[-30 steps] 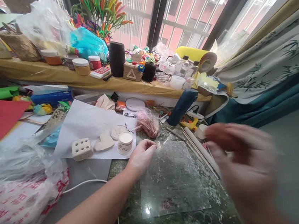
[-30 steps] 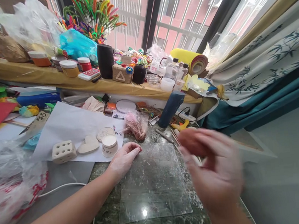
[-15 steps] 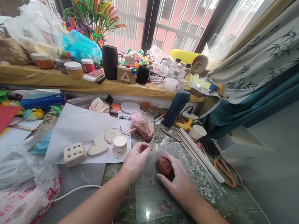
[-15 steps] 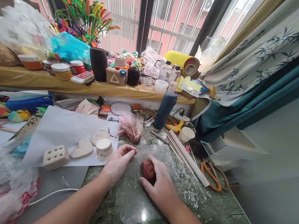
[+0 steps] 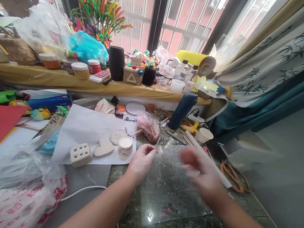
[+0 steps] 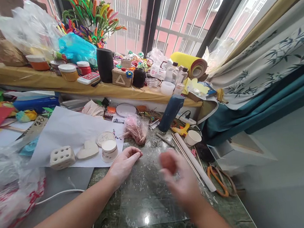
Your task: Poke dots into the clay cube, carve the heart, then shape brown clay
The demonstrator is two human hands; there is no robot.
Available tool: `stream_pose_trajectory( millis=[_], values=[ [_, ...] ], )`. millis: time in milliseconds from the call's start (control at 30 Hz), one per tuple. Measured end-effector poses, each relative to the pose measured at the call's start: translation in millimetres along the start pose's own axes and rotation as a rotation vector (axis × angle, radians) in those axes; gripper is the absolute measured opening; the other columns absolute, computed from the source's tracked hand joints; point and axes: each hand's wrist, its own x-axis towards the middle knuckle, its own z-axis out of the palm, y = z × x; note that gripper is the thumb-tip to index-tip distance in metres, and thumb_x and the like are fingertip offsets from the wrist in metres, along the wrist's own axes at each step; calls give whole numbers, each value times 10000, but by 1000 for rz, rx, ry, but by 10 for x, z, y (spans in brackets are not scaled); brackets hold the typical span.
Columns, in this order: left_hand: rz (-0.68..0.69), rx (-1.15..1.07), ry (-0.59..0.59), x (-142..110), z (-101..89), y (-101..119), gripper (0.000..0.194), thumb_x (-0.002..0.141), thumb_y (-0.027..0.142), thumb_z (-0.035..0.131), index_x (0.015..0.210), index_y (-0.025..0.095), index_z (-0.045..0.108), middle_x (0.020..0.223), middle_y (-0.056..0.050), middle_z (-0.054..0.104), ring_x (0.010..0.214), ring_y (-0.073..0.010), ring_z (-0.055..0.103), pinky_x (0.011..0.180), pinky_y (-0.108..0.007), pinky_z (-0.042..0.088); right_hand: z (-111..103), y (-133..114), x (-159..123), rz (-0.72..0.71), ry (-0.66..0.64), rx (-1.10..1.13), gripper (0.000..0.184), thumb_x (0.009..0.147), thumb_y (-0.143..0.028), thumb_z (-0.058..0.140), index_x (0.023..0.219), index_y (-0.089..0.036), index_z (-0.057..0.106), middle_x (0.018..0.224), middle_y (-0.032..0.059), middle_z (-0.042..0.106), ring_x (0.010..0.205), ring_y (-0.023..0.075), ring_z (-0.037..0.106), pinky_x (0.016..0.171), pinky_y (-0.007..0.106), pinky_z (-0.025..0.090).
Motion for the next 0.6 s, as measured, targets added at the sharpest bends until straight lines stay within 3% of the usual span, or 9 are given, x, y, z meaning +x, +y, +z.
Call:
stream_pose_trajectory(
  millis=[33,67,200,400,600],
  values=[
    [6,-3,3,-1,1,7,242,806,416,630,905,198,665,878,-25,717,838,-210,630,772,-318,449,93,84,-104,49,-163,-89,533,903,-555,653,1334,-243,630,1190,137,710,1121,364,675,982,587,548],
    [11,-5,6,0,3,12,239,803,414,632,903,199,664,889,-27,720,858,-215,635,795,-322,454,178,156,-192,103,-196,-147,555,892,-532,679,1352,-229,613,1258,147,687,1193,372,640,1039,599,512],
    [16,-6,6,5,5,7,243,794,414,645,905,199,669,905,-37,725,880,-224,639,818,-333,461,396,287,-302,189,-141,-175,503,997,-454,544,1441,-219,516,1400,159,608,1305,334,572,1099,568,479],
    [41,-22,20,9,2,-12,239,798,409,658,902,194,673,900,-49,735,885,-226,649,839,-341,486,588,315,-202,50,-306,-336,420,949,-434,632,1318,-233,639,1432,153,606,1369,391,517,1137,657,418],
    [43,-31,15,18,-3,-26,226,790,393,671,899,195,684,888,-42,732,914,-233,653,874,-349,487,617,213,-348,-212,-515,-186,528,949,-318,650,1454,-225,529,1422,133,634,1314,307,592,1132,527,491]
  ],
)
